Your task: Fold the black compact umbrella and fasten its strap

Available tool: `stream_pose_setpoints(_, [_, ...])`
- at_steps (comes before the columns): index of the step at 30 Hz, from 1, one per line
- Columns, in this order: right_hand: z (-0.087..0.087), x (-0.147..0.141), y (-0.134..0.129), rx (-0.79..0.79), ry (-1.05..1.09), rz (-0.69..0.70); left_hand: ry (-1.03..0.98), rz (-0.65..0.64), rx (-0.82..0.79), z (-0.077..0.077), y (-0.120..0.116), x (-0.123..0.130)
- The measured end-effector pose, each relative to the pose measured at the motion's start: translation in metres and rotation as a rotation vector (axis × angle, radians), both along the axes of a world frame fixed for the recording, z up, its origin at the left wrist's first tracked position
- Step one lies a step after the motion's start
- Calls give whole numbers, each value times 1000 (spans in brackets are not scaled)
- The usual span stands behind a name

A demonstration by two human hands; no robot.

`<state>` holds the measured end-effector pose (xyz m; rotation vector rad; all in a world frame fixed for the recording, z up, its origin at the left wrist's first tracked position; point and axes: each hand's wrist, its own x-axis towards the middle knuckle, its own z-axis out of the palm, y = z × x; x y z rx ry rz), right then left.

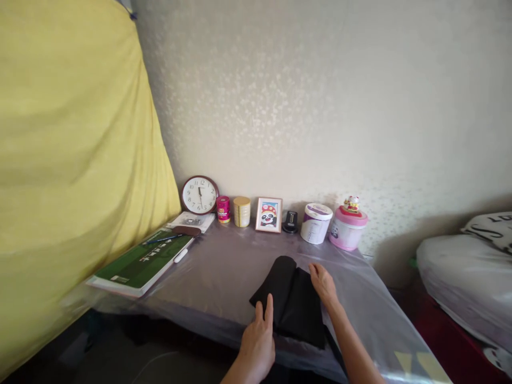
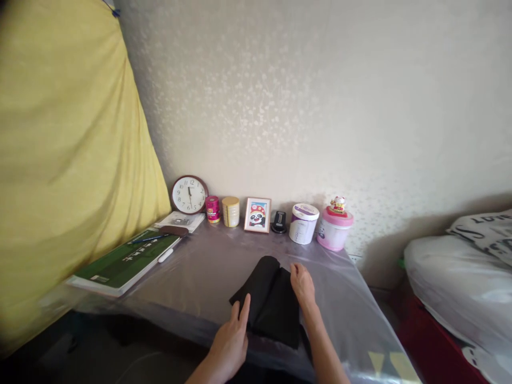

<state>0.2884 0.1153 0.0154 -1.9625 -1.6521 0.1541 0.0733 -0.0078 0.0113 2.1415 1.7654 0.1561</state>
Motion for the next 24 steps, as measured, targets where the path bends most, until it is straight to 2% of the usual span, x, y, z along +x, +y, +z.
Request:
stream_pose_setpoints(4, [-18, 16, -37, 31, 109, -77, 5, -10, 23, -4, 0, -1])
stream_pose_setpoints(9, [-30, 14, -58, -59, 390, -50, 0, -18, 55, -6, -2, -3])
stream_pose_setpoints(15, [-22, 4, -61, -57, 540, -29, -17, -27, 52, -7, -3, -4])
stream_pose_setpoints(19, [-14, -6, -59, 2, 643, 92, -29, -28, 53, -10, -1, -5])
stream_pose_setpoints(24, [8, -30, -48, 53, 809, 198, -70, -29, 22, -6, 2, -9])
